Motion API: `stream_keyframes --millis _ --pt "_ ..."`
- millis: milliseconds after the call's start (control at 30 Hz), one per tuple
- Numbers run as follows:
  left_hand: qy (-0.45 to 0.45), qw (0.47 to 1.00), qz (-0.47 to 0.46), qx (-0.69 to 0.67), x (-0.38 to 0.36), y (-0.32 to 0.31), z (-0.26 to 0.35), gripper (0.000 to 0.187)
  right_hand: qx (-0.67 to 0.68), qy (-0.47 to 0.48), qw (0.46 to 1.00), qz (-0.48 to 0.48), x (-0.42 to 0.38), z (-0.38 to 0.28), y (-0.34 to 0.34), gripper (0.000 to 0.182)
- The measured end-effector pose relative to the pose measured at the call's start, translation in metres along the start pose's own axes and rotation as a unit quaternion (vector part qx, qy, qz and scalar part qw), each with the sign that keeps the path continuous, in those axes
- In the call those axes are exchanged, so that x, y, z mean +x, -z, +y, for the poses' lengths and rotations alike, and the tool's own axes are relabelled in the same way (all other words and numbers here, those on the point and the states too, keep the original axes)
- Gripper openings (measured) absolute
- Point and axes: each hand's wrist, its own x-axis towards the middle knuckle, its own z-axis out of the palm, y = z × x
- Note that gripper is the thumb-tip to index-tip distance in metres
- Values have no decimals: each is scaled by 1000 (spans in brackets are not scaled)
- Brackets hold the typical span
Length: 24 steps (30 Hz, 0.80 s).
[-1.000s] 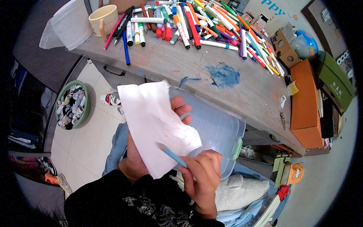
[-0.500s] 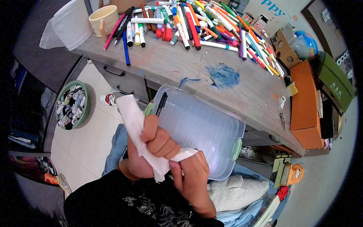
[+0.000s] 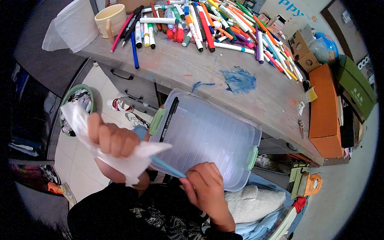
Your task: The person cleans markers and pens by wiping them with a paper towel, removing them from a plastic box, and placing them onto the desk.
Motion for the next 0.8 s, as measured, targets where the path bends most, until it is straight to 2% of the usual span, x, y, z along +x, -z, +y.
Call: stream_keyframes --millis 167,300,433,533,633,800 --pt "-54 998 17 -32 11 16 24 31 -58 -8 998 39 2 7 12 15" --pt "-49 997 33 -43 12 13 24 31 -116 13 993 32 10 9 28 17" --pt "-56 997 17 -45 11 15 22 30 -175 9 984 -17 28 8 42 16" --pt "-65 997 27 -36 10 15 21 28 -296 45 953 -45 41 17 47 21" --pt "-71 996 22 -39 12 16 20 27 -332 101 937 -33 58 28 44 22" --pt "-19 997 23 -68 15 20 20 23 -338 151 928 -39 72 34 29 23"
